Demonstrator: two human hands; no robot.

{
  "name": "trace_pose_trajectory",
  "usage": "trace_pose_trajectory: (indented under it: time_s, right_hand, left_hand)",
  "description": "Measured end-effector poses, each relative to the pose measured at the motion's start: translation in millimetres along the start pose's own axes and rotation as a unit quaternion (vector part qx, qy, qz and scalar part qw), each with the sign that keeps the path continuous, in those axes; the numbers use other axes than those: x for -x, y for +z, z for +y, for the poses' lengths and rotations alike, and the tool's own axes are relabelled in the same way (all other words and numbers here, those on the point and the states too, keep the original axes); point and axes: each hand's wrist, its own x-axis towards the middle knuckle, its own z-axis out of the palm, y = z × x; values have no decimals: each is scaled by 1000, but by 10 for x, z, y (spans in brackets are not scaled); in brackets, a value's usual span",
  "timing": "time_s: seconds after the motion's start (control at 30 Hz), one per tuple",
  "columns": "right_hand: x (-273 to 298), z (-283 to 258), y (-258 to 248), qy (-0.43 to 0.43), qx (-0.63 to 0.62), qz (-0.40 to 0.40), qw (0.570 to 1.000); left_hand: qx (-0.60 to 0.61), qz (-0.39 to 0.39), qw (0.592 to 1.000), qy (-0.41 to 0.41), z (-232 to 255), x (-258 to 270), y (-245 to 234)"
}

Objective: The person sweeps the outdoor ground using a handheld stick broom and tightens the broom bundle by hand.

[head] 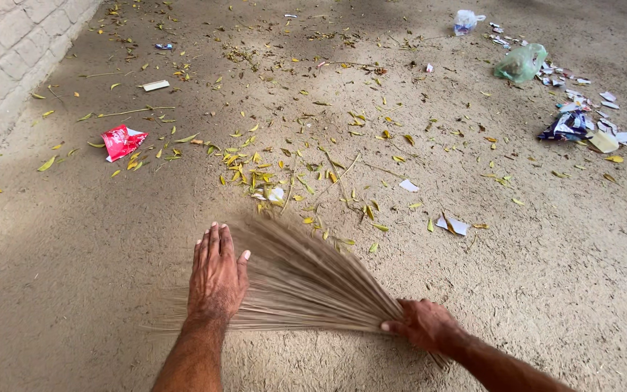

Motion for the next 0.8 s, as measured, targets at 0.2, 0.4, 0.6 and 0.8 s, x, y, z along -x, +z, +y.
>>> trace_pose_trajectory:
  time_s: [0.2, 0.4, 0.6, 0.8]
  right_hand:
    - [-257, 77, -398, 95, 37, 98, 990]
    - [-375, 132, -596, 125, -49, 208, 969]
    - [-212, -71, -487, 90, -92, 161, 978]
    - [2, -348, 33, 46, -154, 58, 985]
  left_hand:
    - [0, 2, 1000, 4, 1, 16, -17]
    - [-34, -18, 999, -8, -83, 44, -73]
    - [-40, 0, 999, 4, -119, -14, -21]
    - [-13, 36, 999, 19, -38, -83, 25]
